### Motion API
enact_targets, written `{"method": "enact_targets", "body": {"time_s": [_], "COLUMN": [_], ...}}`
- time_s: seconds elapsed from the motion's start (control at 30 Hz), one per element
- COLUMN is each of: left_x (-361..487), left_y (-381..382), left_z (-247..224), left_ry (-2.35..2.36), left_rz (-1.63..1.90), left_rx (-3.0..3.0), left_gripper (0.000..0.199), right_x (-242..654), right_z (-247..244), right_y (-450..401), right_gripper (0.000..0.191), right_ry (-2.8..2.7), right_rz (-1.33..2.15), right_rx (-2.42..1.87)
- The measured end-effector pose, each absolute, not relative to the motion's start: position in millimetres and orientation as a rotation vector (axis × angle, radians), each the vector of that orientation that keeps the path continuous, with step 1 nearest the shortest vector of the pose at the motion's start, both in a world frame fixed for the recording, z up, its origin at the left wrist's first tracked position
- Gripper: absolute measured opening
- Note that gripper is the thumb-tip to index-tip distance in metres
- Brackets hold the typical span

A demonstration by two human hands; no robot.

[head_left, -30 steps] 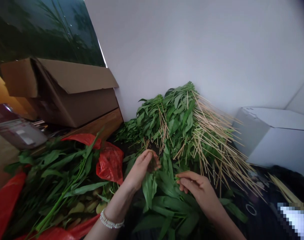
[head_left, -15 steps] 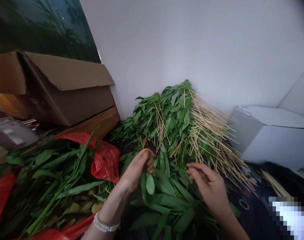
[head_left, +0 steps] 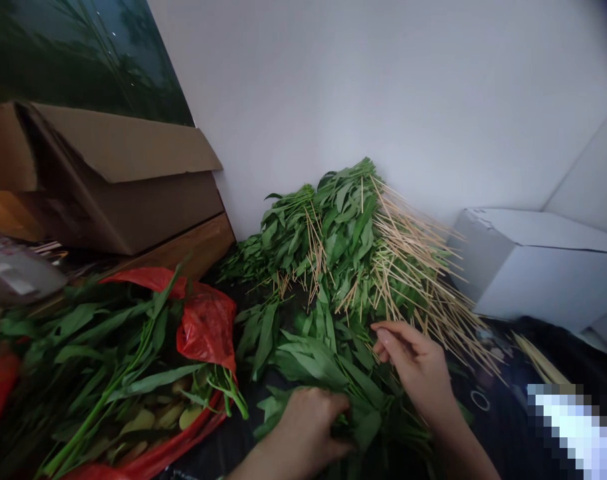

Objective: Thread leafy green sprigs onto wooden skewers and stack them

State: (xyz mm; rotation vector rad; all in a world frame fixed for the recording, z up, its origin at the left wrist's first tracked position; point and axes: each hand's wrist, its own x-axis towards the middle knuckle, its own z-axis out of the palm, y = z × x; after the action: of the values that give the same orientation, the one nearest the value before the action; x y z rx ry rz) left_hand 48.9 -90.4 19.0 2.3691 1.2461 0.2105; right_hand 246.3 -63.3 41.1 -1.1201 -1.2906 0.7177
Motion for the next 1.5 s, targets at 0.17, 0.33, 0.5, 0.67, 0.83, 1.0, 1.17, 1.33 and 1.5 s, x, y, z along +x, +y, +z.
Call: {"method": "enact_targets", "body": {"time_s": [0.17,0.33,0.5,0.67,0.83,1.0,1.17,1.33,1.5], "left_x": [51,32,10,0,-7,-10,-4,-3,-30], "left_y": [-87,-61,-40,-31,-24,-23,-28,-30,-17], "left_z": [18,43,62,63,72,81,81,84,96], "left_ry": [1.355,1.441,1.564,1.687,1.78,1.705,1.516,1.453,1.615], "left_rz": [0.264,0.792,1.085,1.211,1.402,1.372,1.124,1.131,1.457], "left_rx": [2.552,2.53,2.453,2.363,2.196,2.15,2.103,2.008,1.817], "left_gripper": [0.011,0.015,0.015,0.017,0.018,0.018,0.017,0.02,0.039], "right_x": [245,243,239,235,235,242,241,232,230], "right_z": [37,37,35,26,31,32,20,11,16], "right_y": [-63,-61,-60,-59,-62,-61,-51,-53,-59], "right_gripper": [0.025,0.026,0.028,0.026,0.025,0.04,0.03,0.026,0.04], "right_ry": [-1.34,-1.582,-1.748,-1.827,-1.871,-1.607,-1.677,-1.756,-1.508], "right_rz": [0.734,0.692,0.577,0.616,0.832,0.767,0.195,0.293,0.778], "right_rx": [-1.13,-1.14,-1.178,-1.249,-1.252,-1.184,-1.179,-1.245,-1.401]}}
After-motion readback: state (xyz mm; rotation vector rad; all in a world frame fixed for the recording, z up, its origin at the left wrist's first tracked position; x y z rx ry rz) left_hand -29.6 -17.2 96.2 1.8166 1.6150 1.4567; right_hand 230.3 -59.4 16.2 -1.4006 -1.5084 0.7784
